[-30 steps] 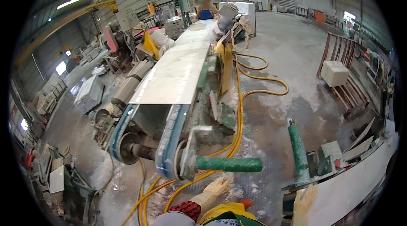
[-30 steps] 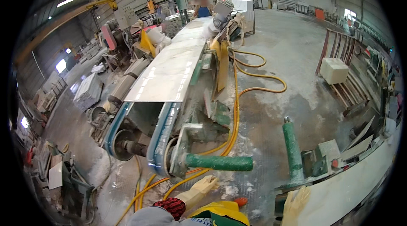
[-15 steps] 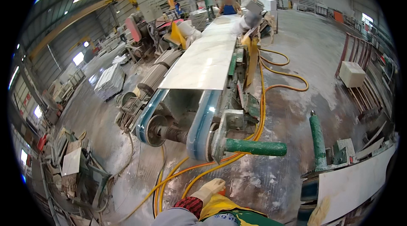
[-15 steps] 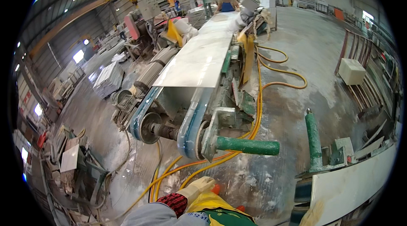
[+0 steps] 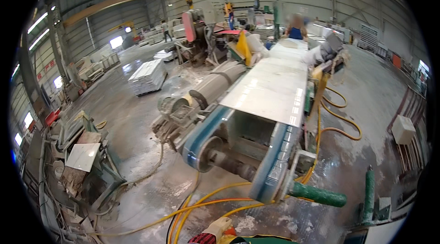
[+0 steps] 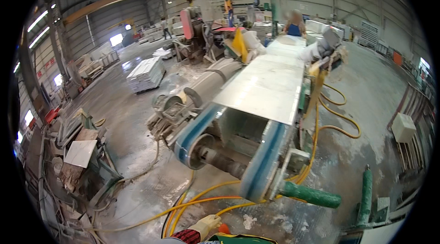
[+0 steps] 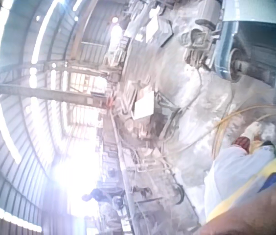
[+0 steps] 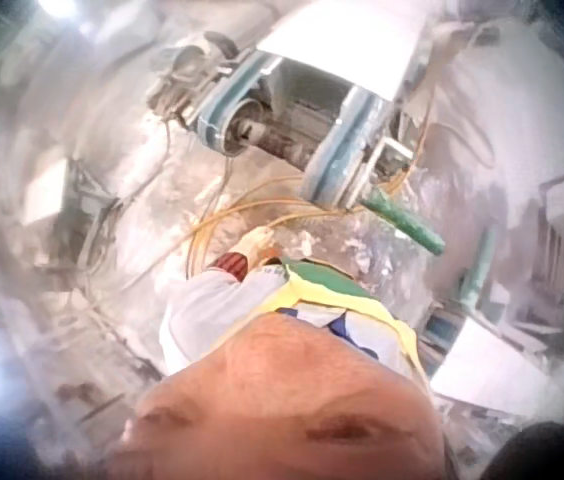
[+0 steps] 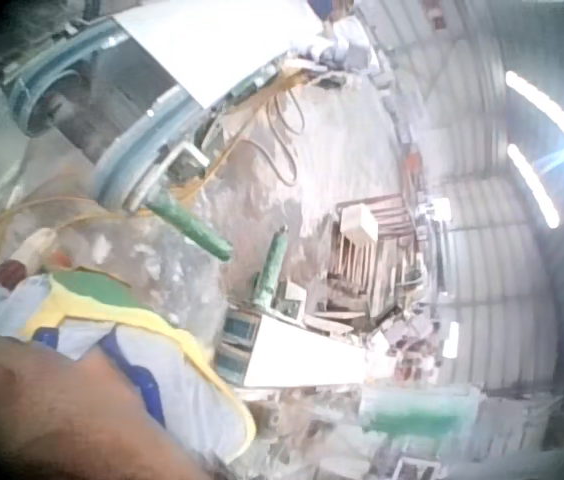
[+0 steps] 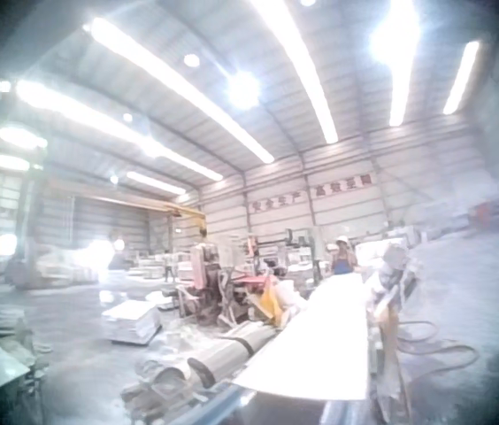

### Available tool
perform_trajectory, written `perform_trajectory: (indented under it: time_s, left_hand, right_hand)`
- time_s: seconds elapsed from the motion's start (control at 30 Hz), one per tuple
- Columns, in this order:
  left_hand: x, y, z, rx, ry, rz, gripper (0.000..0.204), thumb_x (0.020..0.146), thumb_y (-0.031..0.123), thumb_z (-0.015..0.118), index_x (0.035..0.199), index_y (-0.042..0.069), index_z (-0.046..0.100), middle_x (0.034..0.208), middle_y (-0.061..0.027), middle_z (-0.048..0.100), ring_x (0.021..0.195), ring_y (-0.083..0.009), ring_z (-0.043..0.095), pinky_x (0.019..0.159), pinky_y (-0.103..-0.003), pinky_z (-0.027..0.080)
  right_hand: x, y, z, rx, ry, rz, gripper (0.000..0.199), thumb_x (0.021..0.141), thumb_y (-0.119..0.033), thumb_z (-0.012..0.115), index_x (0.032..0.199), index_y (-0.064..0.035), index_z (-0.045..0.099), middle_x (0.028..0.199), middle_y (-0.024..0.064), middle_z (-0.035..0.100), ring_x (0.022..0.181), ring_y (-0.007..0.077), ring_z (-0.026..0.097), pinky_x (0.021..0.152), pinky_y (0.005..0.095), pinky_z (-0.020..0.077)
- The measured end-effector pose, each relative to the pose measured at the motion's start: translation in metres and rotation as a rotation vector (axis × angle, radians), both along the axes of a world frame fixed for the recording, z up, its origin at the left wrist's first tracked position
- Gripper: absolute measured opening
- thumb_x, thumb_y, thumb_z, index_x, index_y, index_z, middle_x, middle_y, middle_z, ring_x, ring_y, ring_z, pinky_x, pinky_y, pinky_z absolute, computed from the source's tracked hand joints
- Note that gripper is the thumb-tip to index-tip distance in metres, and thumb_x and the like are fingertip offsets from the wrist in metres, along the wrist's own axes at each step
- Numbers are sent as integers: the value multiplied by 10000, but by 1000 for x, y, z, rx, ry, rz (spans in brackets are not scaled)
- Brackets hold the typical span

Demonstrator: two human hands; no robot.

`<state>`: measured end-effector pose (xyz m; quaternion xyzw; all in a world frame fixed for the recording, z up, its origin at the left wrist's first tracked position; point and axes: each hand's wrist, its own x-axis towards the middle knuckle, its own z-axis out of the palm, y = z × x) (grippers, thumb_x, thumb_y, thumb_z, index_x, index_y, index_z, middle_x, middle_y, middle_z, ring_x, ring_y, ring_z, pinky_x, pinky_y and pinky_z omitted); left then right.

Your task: The person repeatedly lifts large white stone slabs from a conveyor belt and places them onto a stack. The person wears gloves and handles the slabs by hand, moving them one at a time in a repetitive cycle.

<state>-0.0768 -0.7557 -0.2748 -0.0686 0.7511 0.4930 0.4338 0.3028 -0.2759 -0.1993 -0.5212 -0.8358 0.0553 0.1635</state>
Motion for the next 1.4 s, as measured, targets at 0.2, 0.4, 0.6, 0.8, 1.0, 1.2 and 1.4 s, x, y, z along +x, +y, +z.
perform_trajectory:
  time_s: [0.2,0.4,0.6,0.8,1.0,1.2,1.4]
  left_hand:
    - [-6,-101,87,-19,91,204,479,1142,380,505,1381,-12,643,1206,-127,786,1052,-196,759,949,-366,580]
    - [13,-160,150,-29,71,567,467,1086,347,629,1391,-6,626,1302,-170,732,1193,-266,718,1022,-400,575]
    - [23,-163,164,-39,91,707,466,1070,338,648,1389,-2,626,1322,-179,717,1221,-284,703,1035,-410,572]
    - [6,-152,186,-119,146,765,467,1055,328,666,1387,2,626,1342,-188,703,1250,-302,688,1048,-420,568]
    - [37,-146,161,-274,372,695,470,1040,319,684,1385,6,626,1362,-196,688,1279,-321,673,1061,-430,565]
    - [49,-90,60,-704,1136,378,454,971,277,739,1343,38,636,1439,-217,619,1366,-405,590,1119,-479,540]
    - [50,-26,65,-149,72,816,440,1087,404,553,1369,97,695,1377,-218,694,1291,-402,650,1112,-447,497]
  right_hand:
    - [-292,-14,-16,-52,286,424,521,1054,-150,594,1528,66,567,1565,299,571,1492,454,494,1287,529,331]
    - [-529,-93,100,172,270,1165,515,963,-179,685,1431,17,598,1479,262,621,1428,493,525,1258,563,378]
    - [-647,-93,78,196,103,1124,601,938,-288,693,1443,29,617,1528,266,608,1457,464,526,1290,531,349]
    - [-683,-116,58,12,-18,815,753,994,-318,679,1615,38,445,1700,266,434,1588,450,377,1345,527,242]
    - [-684,-116,41,102,25,924,695,1028,-274,669,1624,10,453,1707,259,425,1578,451,381,1341,521,261]
    - [-699,-53,53,211,-118,1043,670,1116,-439,567,1591,31,509,1674,285,458,1549,439,417,1309,496,298]
    - [-714,-61,74,197,-348,1138,666,1116,-434,563,1601,20,512,1646,278,497,1546,424,436,1294,503,335]
